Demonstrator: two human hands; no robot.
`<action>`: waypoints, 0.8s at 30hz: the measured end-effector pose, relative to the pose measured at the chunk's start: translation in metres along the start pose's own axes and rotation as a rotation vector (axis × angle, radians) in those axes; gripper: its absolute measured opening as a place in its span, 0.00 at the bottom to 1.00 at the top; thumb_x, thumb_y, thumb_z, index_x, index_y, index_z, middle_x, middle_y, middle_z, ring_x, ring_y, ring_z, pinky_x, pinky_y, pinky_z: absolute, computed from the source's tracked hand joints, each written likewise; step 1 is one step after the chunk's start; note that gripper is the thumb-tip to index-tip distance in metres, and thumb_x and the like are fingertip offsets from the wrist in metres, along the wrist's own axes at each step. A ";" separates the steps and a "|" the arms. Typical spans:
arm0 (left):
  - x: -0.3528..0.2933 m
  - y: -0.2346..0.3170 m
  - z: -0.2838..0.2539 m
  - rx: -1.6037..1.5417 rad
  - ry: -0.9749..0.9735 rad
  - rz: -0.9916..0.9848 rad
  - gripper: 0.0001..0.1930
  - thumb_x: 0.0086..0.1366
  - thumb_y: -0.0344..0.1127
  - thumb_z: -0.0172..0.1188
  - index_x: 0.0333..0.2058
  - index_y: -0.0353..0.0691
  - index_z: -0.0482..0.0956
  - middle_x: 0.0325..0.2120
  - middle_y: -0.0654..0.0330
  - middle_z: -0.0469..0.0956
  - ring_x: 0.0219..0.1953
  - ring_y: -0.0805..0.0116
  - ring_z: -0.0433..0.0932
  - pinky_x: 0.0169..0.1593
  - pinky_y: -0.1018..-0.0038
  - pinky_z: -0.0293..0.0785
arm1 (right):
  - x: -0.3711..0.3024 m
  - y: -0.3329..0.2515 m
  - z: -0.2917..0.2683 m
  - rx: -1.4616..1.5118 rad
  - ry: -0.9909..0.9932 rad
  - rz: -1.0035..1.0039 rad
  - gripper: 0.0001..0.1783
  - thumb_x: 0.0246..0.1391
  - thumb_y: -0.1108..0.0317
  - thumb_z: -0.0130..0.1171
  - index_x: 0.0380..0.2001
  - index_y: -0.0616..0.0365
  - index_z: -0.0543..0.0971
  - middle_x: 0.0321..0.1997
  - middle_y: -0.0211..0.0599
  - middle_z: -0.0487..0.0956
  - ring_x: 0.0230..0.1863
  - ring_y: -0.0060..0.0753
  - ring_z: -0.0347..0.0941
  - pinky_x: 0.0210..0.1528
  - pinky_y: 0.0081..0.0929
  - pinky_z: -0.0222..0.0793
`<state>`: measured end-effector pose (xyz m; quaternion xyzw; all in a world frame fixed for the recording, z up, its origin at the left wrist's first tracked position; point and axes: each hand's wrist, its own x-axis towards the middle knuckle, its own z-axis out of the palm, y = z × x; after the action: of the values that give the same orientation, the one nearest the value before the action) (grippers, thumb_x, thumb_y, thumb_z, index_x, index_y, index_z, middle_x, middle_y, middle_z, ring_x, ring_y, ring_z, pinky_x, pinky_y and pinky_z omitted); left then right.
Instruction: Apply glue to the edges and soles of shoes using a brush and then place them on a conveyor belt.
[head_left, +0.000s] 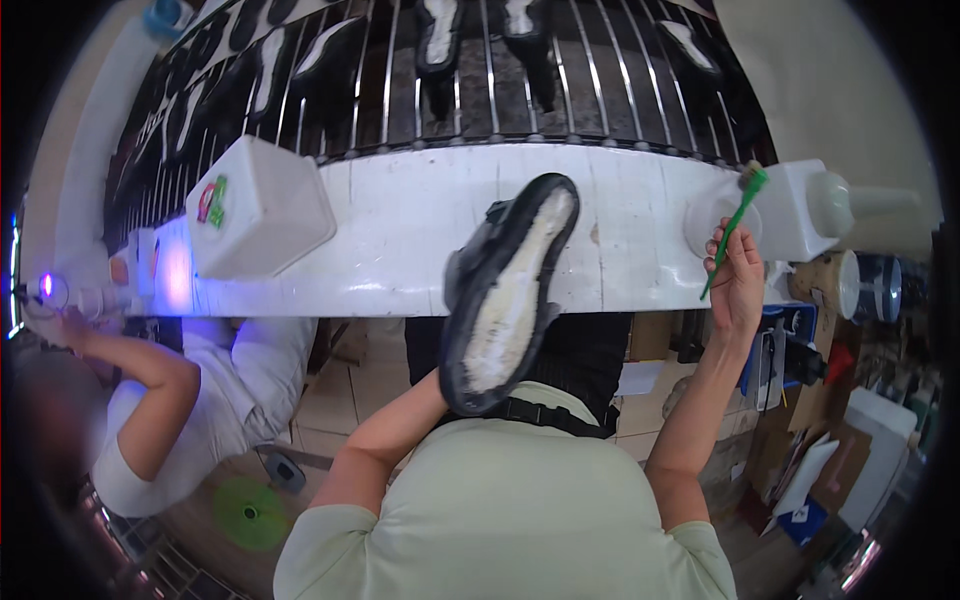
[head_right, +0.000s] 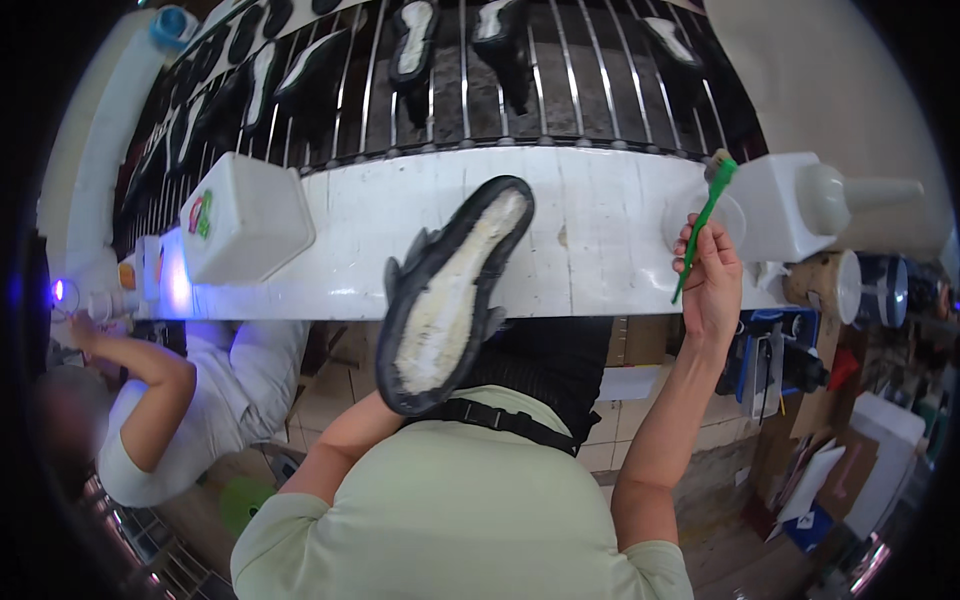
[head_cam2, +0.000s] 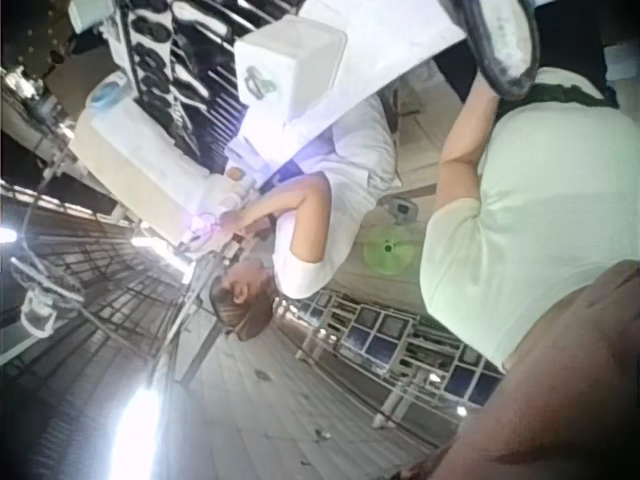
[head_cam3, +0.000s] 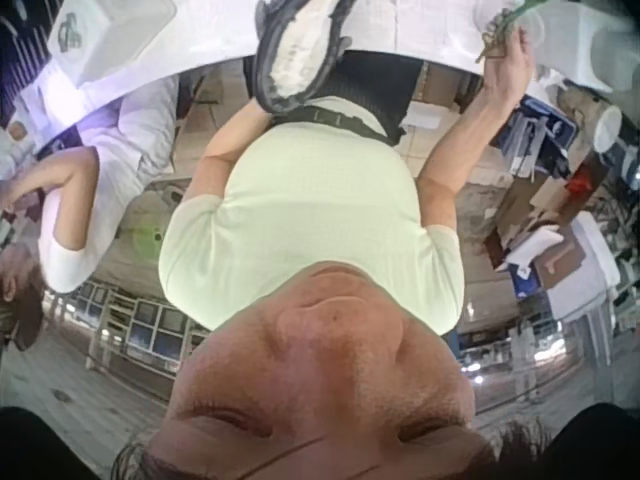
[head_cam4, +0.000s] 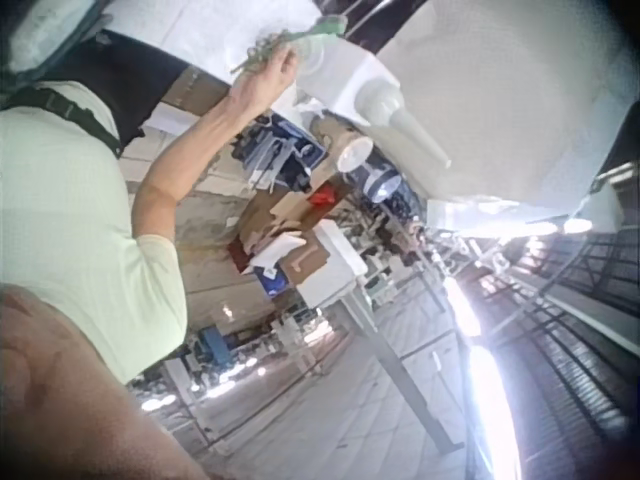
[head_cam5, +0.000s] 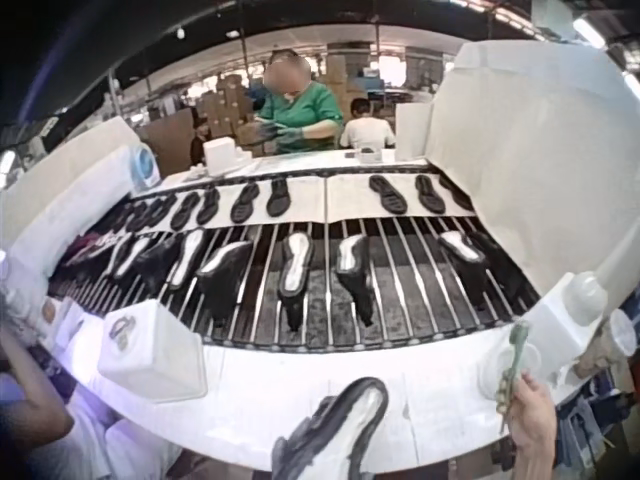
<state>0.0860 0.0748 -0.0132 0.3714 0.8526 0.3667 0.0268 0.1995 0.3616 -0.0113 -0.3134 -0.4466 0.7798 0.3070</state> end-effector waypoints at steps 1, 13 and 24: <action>-0.003 -0.001 0.009 0.007 0.008 -0.016 0.37 0.61 0.43 0.62 0.63 0.38 0.55 0.63 0.53 0.59 0.64 0.64 0.61 0.68 0.61 0.51 | -0.006 -0.002 0.014 -0.002 -0.015 0.012 0.12 0.61 0.68 0.55 0.43 0.64 0.76 0.33 0.37 0.79 0.24 0.20 0.69 0.23 0.15 0.63; 0.001 -0.026 0.043 -0.430 0.490 0.332 0.41 0.57 0.42 0.66 0.64 0.41 0.51 0.59 0.45 0.63 0.61 0.49 0.65 0.64 0.52 0.53 | -0.105 0.004 0.099 -0.561 -0.523 -0.081 0.06 0.41 0.82 0.67 0.27 0.67 0.81 0.29 0.39 0.80 0.30 0.24 0.75 0.34 0.17 0.68; -0.002 -0.029 0.057 -0.437 0.519 0.335 0.35 0.57 0.36 0.65 0.60 0.44 0.56 0.58 0.47 0.65 0.60 0.48 0.67 0.63 0.52 0.54 | -0.095 0.019 0.092 -0.682 -0.366 -0.089 0.05 0.45 0.80 0.66 0.27 0.68 0.80 0.28 0.35 0.79 0.29 0.21 0.72 0.32 0.17 0.65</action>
<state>0.0879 0.0949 -0.0738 0.3859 0.6603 0.6210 -0.1716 0.1842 0.2354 0.0299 -0.2336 -0.7406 0.6156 0.1338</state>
